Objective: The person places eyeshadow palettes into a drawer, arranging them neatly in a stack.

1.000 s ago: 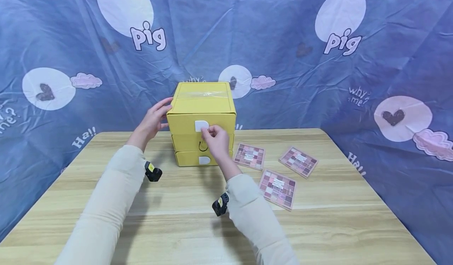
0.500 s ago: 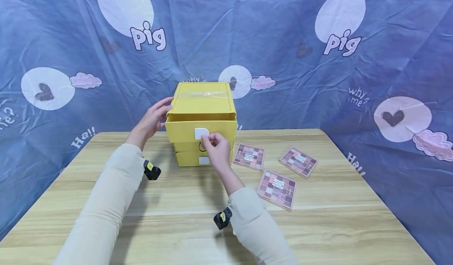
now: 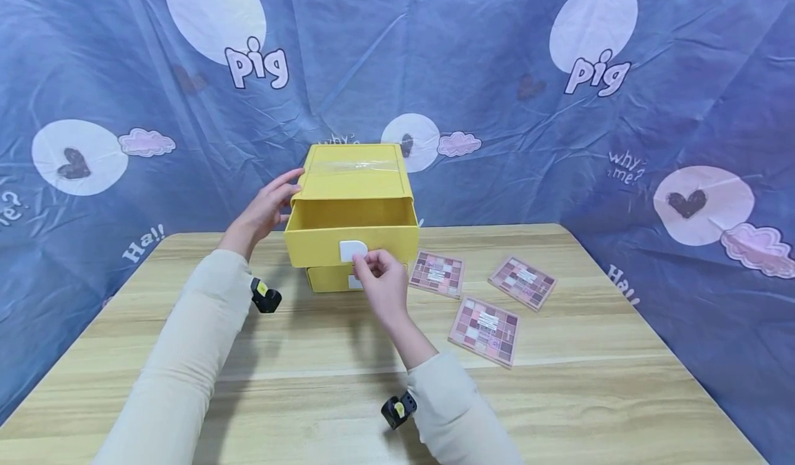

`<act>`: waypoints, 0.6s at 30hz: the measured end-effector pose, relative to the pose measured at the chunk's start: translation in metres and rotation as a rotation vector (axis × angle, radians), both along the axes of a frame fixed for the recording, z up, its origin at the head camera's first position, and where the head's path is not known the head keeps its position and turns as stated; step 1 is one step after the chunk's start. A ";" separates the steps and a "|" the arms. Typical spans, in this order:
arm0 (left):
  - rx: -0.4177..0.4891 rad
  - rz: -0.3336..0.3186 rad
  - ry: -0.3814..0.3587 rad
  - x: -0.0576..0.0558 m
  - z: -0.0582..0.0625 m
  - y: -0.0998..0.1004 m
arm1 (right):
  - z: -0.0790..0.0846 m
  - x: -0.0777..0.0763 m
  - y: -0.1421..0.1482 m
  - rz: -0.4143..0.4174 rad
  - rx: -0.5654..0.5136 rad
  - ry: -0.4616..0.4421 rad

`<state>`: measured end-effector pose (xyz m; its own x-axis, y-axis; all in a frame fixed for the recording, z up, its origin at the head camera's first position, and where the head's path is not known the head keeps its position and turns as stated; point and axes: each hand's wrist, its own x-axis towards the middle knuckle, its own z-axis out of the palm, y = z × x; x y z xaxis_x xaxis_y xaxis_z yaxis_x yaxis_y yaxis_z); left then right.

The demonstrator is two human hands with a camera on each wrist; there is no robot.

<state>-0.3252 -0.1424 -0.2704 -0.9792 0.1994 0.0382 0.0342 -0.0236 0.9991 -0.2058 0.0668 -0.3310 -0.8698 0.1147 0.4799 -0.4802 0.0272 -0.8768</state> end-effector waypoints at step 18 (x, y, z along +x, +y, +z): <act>-0.022 -0.050 -0.011 -0.003 0.000 -0.004 | 0.015 0.047 -0.002 -0.003 0.009 0.015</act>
